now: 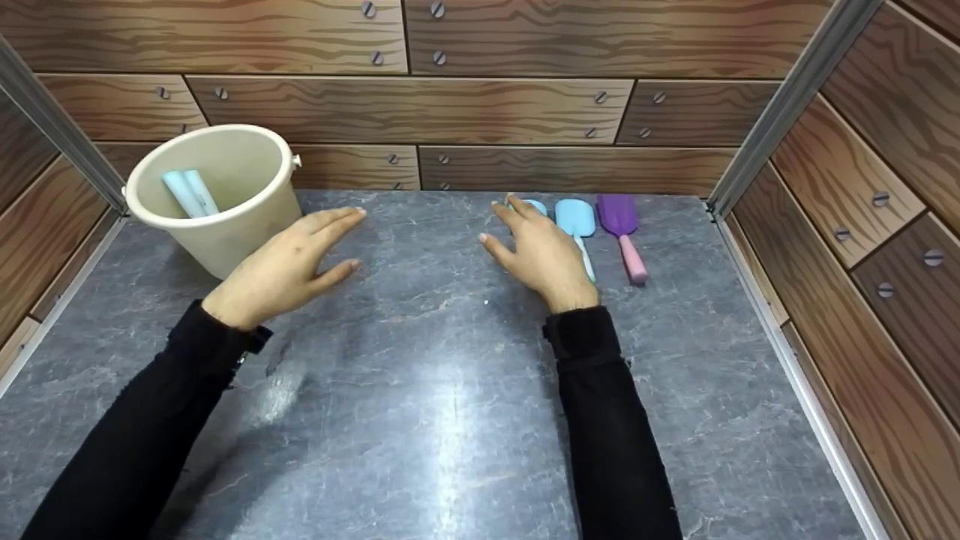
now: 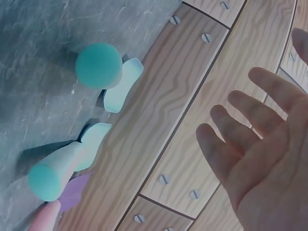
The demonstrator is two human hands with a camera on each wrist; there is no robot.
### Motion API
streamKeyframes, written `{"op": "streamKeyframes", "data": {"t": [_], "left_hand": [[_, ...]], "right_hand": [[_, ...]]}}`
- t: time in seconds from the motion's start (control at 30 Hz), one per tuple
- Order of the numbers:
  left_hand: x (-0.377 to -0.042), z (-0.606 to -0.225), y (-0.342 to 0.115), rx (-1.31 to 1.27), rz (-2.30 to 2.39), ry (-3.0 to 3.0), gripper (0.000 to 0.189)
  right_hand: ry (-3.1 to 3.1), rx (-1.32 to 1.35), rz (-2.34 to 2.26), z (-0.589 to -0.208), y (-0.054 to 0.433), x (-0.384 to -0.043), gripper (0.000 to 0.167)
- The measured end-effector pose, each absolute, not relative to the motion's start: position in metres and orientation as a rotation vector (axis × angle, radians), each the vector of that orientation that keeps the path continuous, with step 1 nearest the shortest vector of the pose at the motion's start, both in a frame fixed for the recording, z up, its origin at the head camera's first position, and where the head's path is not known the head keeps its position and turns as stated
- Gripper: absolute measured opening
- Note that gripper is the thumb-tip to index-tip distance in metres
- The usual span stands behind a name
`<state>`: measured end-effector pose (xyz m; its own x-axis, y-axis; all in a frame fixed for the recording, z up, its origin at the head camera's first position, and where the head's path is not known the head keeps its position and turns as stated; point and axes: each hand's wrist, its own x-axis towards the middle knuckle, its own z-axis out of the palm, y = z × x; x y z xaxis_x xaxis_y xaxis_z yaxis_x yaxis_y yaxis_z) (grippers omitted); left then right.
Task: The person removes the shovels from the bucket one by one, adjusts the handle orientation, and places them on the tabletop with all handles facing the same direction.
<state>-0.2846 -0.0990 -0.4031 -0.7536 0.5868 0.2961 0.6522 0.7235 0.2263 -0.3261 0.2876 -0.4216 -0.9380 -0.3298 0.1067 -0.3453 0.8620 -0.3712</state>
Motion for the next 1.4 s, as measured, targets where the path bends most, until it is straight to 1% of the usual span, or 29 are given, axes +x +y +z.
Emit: {"op": "streamKeyframes", "data": {"t": [0.37, 0.8, 1.0, 1.4], "left_hand": [[-0.291, -0.386, -0.116, -0.948, -0.465, -2.758, 0.071], [-0.298, -0.36, -0.141, -0.84, -0.403, -2.787, 0.074], [-0.303, -0.352, -0.154, -0.794, -0.398, -2.809, 0.072], [-0.317, -0.336, -0.182, -0.692, -0.382, -2.922, 0.063]], "right_hand": [[-2.714, 0.534, 0.447, -0.43, 0.272, -0.329, 0.065], [-2.805, 0.627, 0.401, -0.415, 0.246, -0.311, 0.07], [-2.812, 0.681, 0.395, -0.411, 0.236, -0.302, 0.074], [-2.818, 0.765, 0.362, -0.402, 0.219, -0.286, 0.074]]}}
